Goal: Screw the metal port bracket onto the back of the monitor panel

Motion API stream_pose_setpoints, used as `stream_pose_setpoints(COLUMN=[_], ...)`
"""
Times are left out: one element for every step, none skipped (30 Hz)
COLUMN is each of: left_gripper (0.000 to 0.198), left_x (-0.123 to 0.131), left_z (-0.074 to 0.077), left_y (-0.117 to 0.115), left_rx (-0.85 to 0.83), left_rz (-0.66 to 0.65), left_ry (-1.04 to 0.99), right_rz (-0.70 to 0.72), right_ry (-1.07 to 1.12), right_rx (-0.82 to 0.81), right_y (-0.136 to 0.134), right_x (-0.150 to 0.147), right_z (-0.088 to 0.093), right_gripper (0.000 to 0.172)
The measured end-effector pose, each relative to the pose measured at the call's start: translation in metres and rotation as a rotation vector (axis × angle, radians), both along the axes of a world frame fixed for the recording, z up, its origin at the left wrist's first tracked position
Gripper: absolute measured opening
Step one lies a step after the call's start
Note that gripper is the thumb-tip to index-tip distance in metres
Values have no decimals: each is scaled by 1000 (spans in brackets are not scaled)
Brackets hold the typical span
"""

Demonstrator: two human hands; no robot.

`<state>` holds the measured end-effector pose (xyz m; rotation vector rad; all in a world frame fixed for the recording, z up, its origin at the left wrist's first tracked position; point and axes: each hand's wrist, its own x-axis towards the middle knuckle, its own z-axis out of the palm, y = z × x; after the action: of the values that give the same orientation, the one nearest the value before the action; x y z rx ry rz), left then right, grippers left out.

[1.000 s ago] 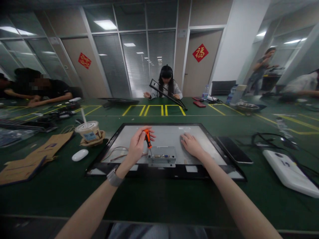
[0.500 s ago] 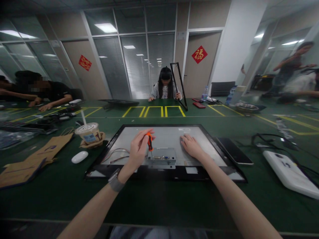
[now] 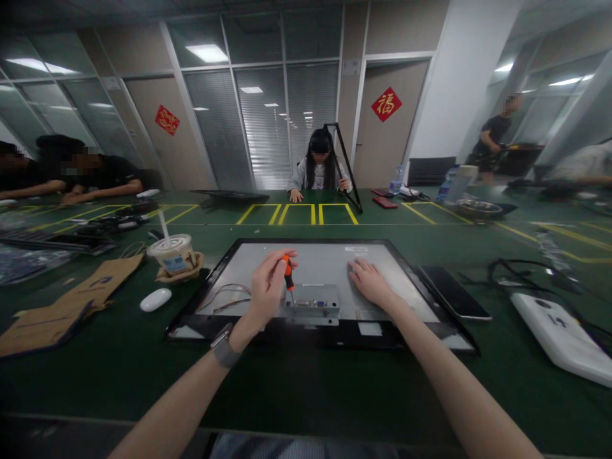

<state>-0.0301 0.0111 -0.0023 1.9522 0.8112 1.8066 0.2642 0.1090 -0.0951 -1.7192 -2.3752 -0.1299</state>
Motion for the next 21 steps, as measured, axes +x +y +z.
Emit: stream_pose_setpoints(left_gripper=[27,26,25,24,23,22,21,20,19,17,15,14,12,11,10,10,11,11,12,13,15], left_x=[0,1,1,1,0,0,0,0,0,-1,-1,-1,-1,-1,-1,-1,-1,-1,-2,-2,-2], left_z=[0,0,0,1,1,2,2,3,4,4,5,5,5,6,6,6,7,7,7,8,7], left_y=[0,0,0,0,0,0,0,0,0,0,0,0,0,1,1,1,1,1,1,1,1], left_rx=[3,9,14,20,26,35,50,68,88,107,122,131,132,132,129,125,116,104,91,76,58], left_rz=[2,8,21,35,53,70,86,101,115,130,144,155,163,166,166,162,156,150,142,131,116], left_ry=[1,4,7,14,22,30,36,43,48,50,50,51,52,53,54,58,62,66,69,74,78], right_rz=[2,3,2,1,0,1,3,5,8,9,6,2,-1,-4,-6,-7,-6,-6,-7,-9,-15], right_ry=[3,6,8,9,8,6,4,3,2,2,3,6,8,11,13,13,12,9,4,-3,-8], right_rx=[6,12,19,26,33,36,37,35,31,27,24,23,24,24,24,23,20,15,10,4,-2], right_y=[1,1,2,3,3,4,4,4,4,4,4,3,3,3,2,2,1,1,1,0,0], right_x=[1,1,2,2,3,3,3,3,3,3,3,3,2,2,2,2,2,1,1,1,0], right_z=[-1,-2,-3,-4,-5,-6,-6,-6,-6,-6,-6,-6,-5,-5,-4,-4,-3,-2,-2,-1,0], right_gripper=[50,50,49,49,48,48,48,48,49,49,49,49,49,48,48,48,49,49,49,49,49])
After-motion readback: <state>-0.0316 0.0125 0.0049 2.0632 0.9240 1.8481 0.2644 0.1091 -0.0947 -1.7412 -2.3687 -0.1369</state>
